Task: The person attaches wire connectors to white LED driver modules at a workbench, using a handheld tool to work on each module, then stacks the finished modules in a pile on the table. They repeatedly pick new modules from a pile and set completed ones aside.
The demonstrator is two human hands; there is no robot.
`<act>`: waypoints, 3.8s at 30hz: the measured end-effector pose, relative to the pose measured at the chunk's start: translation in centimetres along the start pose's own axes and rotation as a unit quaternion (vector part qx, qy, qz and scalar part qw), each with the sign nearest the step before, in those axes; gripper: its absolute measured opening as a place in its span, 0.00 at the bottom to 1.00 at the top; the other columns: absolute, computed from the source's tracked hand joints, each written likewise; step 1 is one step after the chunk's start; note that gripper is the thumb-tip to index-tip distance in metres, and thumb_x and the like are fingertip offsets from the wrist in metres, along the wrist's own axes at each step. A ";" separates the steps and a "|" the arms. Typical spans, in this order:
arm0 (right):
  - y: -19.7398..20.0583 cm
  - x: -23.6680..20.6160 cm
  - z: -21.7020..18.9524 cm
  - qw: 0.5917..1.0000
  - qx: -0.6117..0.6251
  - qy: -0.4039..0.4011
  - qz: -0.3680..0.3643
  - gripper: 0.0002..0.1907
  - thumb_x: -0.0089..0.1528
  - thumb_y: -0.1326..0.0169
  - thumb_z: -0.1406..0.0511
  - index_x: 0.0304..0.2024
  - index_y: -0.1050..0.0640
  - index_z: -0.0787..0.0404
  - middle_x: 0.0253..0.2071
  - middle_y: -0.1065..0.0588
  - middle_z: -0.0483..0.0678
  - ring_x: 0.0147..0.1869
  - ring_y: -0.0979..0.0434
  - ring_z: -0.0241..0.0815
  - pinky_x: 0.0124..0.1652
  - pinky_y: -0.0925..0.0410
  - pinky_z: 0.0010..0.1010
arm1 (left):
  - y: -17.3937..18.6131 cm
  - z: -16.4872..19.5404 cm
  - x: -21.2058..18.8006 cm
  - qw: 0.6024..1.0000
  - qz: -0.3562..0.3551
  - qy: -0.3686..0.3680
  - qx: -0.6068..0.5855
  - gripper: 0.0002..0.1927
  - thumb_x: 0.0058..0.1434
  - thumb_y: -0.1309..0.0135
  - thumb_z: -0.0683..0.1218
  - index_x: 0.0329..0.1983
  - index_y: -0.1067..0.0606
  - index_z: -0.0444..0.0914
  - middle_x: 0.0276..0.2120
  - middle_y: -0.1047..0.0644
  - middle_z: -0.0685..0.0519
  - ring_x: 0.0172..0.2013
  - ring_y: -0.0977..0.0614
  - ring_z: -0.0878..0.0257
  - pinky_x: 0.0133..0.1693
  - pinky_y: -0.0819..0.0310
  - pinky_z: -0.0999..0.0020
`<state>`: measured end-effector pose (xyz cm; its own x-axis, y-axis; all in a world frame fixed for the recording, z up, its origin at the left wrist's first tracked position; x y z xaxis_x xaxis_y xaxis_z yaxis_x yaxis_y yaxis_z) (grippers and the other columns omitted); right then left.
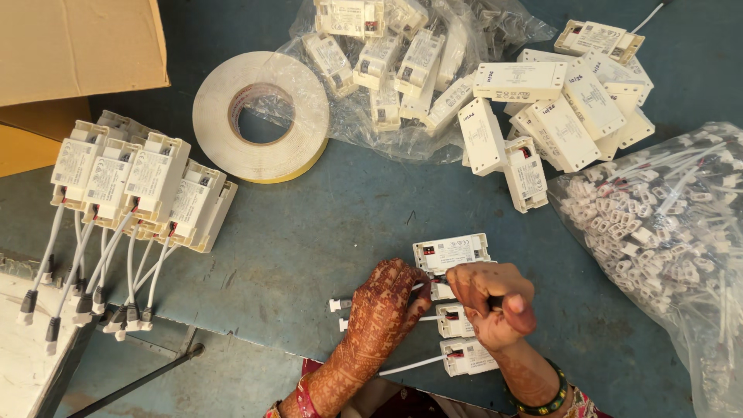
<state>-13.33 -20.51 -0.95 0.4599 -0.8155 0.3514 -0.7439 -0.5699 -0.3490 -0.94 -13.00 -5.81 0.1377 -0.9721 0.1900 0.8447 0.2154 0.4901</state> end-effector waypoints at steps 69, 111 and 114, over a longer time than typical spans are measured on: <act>-1.2 -0.2 -1.0 0.999 -0.006 0.045 -0.012 0.35 0.71 0.57 0.47 0.15 0.43 0.60 0.13 0.44 0.44 0.16 0.48 0.37 0.23 0.52 0.33 | -0.6 -0.8 0.7 0.999 -0.033 0.023 -0.023 0.15 0.53 0.34 0.45 0.42 0.23 0.39 0.37 0.22 0.49 0.41 0.19 0.50 0.40 0.23 0.56; 8.4 1.8 -1.1 0.967 0.218 0.021 0.128 0.40 0.72 0.63 0.38 0.17 0.39 0.59 0.13 0.46 0.41 0.16 0.53 0.32 0.23 0.54 0.28 | 0.9 1.4 0.5 0.986 -0.005 -0.001 0.166 0.06 0.58 0.38 0.45 0.39 0.19 0.43 0.38 0.20 0.55 0.46 0.21 0.54 0.47 0.34 0.53; 8.8 2.1 -0.6 0.954 0.258 -0.005 0.150 0.40 0.73 0.62 0.38 0.17 0.39 0.58 0.13 0.47 0.41 0.15 0.53 0.31 0.21 0.54 0.26 | 3.0 1.6 1.4 0.983 0.013 -0.005 0.183 0.09 0.57 0.37 0.47 0.41 0.20 0.42 0.39 0.21 0.53 0.46 0.21 0.53 0.47 0.34 0.54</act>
<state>-19.20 -27.12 -2.79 0.2703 -0.9490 0.1622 -0.5055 -0.2833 -0.8150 0.96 -13.55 -2.75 0.1499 -0.9655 0.2129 0.5974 0.2600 0.7586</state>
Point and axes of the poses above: each hand's wrist, its own x-axis towards the middle knuckle, its own y-axis out of the back of the hand, z = x × y, the point moved 10 cm from there along x, towards the middle knuckle
